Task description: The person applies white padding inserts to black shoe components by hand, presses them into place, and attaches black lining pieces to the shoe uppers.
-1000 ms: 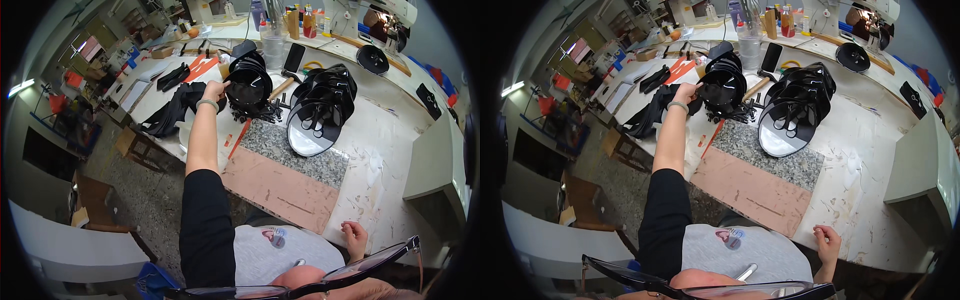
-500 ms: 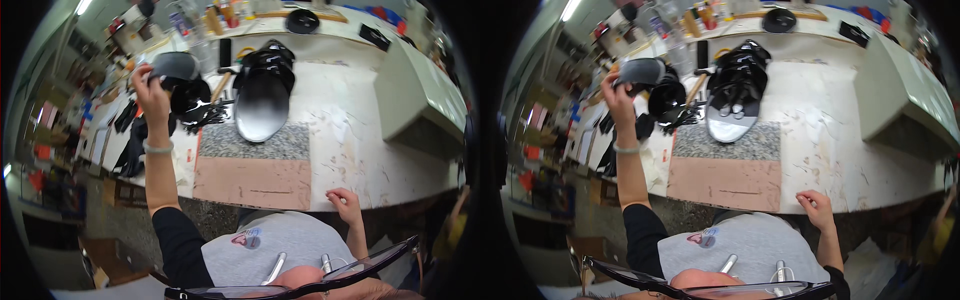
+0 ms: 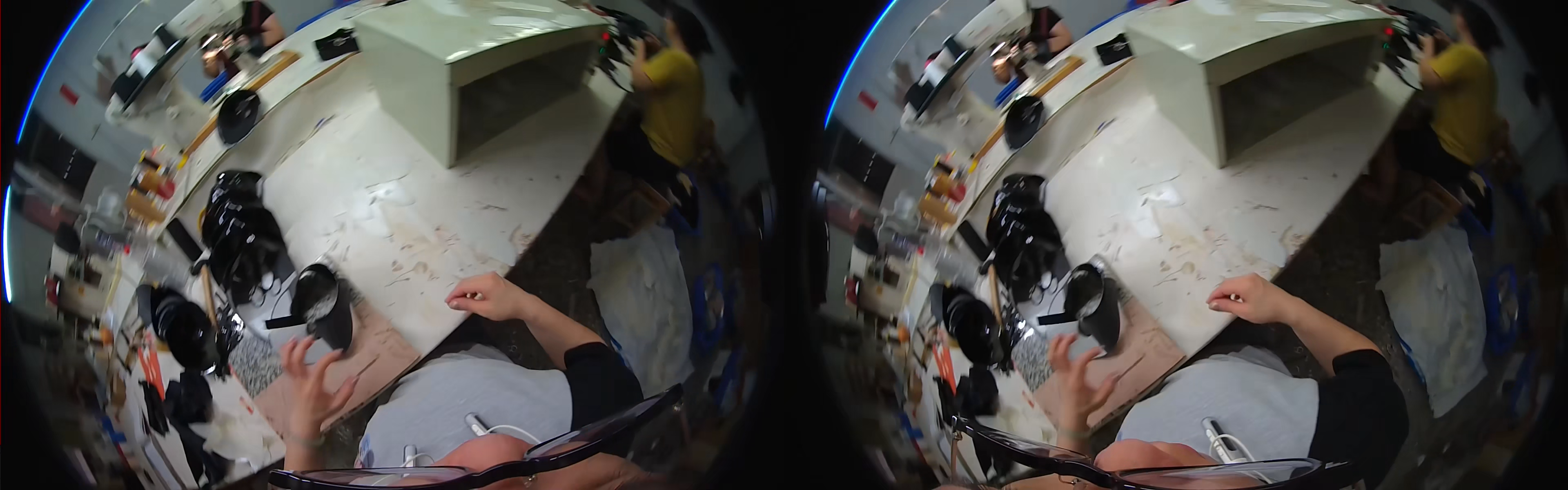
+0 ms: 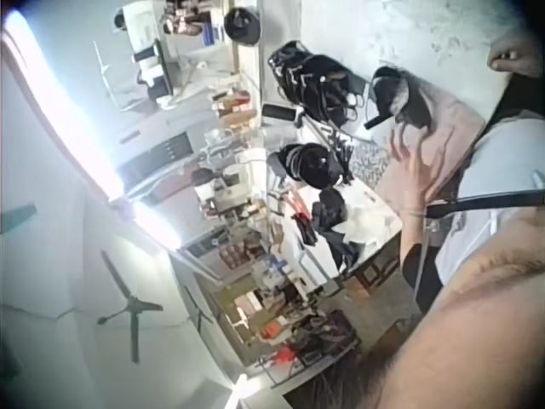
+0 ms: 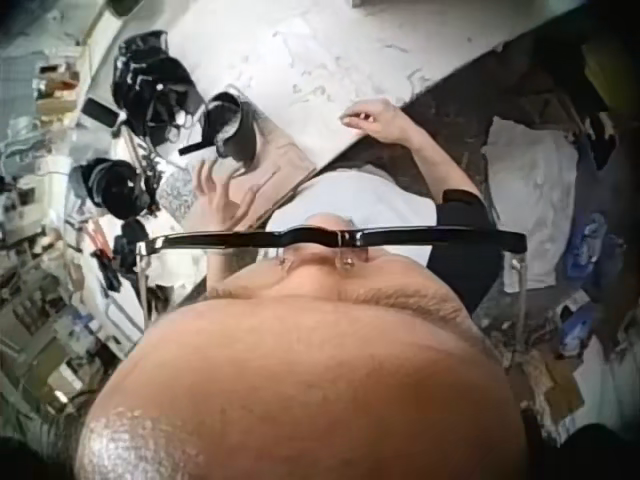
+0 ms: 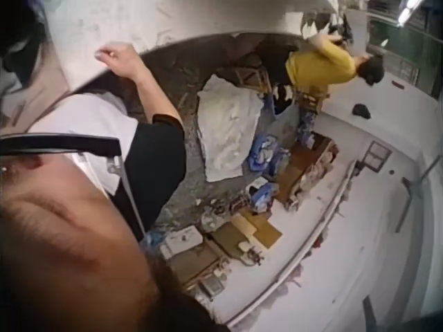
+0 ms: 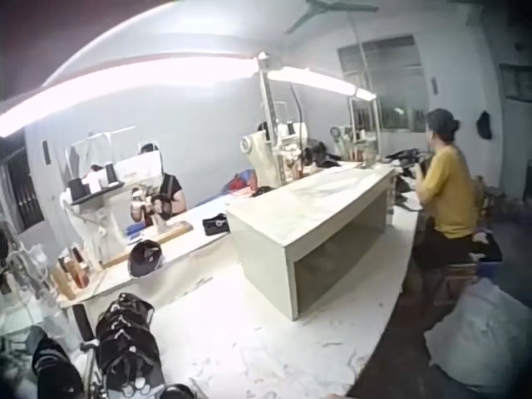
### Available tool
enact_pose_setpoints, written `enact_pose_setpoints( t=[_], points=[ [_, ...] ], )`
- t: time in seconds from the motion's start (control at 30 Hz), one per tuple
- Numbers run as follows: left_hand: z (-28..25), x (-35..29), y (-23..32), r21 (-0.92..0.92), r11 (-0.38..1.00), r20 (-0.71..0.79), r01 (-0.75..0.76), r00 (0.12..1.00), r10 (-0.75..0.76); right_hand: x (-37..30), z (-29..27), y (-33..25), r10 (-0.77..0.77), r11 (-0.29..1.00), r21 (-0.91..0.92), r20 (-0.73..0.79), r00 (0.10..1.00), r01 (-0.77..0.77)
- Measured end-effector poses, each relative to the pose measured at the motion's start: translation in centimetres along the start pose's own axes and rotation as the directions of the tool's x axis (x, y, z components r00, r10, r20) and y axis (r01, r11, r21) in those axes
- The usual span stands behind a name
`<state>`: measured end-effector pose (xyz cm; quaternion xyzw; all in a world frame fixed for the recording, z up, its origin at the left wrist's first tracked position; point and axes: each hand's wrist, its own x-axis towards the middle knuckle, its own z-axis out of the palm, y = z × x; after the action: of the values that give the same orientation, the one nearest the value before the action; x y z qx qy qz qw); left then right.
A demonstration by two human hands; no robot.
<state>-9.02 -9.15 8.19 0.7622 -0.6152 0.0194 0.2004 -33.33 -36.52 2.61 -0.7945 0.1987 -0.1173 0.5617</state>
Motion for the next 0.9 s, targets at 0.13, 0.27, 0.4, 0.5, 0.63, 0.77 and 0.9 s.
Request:
enact_pose_setpoints(
  t=[0.13, 0.27, 0.4, 0.5, 0.63, 0.77, 0.9],
  points=[
    [-9.5, 2.7, 5.5, -0.318, 0.897, -0.363, -0.307, 0.913, 0.184, 0.9, -3.6, 0.6, -0.029, 0.998, -0.054, -0.136, 0.99, 0.022],
    [-9.9, 6.8, 8.0, -0.405, 0.631, -0.571, -0.661, 0.722, 0.391, 1.5, -5.4, 0.3, -0.116, 0.986, -0.138, -0.207, 0.971, 0.088],
    [-9.1, 8.8, 9.1, -0.42, 0.48, -0.654, -0.77, 0.624, 0.428, 1.0, -5.9, 1.3, -0.129, 0.983, -0.155, -0.207, 0.97, 0.098],
    [-8.8, 9.3, 9.9, -0.393, 0.399, -0.709, -0.829, 0.549, 0.443, 0.1, -6.9, 2.8, -0.081, 0.99, -0.133, -0.25, 0.965, 0.049],
    [-8.2, 9.3, 9.9, -0.309, 0.348, -0.775, -0.885, 0.447, 0.447, 1.2, -11.6, 7.2, 0.037, 0.977, -0.171, -0.459, 0.888, -0.129],
    [-5.6, 9.8, 7.7, -0.184, 0.972, -0.871, -0.143, 0.483, -0.094, 3.6, -16.0, 9.0, 0.038, 0.918, -0.323, -0.505, 0.862, -0.229],
    [-2.4, 9.1, 5.6, -0.321, 0.947, -0.31, 0.014, 0.943, -0.119, 4.3, -13.9, 8.0, 0.093, 0.85, -0.495, -0.193, 0.977, -0.178]
  ],
)
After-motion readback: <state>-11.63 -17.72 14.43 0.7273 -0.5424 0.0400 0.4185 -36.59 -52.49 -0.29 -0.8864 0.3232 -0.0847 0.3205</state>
